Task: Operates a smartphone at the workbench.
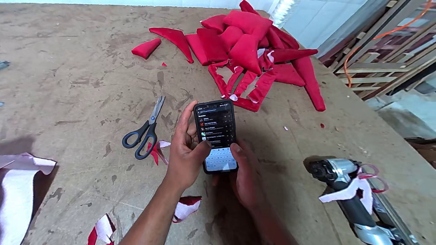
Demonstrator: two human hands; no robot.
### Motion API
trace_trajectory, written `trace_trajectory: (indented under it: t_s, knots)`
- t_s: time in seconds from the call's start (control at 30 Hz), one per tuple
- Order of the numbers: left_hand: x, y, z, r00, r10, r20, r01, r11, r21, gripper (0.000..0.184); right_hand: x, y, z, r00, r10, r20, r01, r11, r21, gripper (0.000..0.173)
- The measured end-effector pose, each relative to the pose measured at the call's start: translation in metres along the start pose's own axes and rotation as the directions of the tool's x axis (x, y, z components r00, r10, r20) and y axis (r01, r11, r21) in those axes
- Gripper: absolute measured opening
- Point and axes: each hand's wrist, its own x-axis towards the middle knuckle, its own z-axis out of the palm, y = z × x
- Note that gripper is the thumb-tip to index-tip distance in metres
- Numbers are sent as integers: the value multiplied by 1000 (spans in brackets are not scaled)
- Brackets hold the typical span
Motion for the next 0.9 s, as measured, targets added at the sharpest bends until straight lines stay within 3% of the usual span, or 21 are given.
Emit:
trace_trajectory:
  t_s: [0.4,0.63,0.9]
  knots:
    - [0,1,1,1000,-8,-14,8,1000,25,91,0,0,1,1000,-16,10,16,1000,10,51]
    - [1,1,3,979,112,-168,-96,991,96,51,-1,0,3,998,-36,45,37,999,-24,55]
    - [0,-1,1,985,106,-138,-100,994,45,51,0,0,2,998,-20,58,20,1000,-4,54]
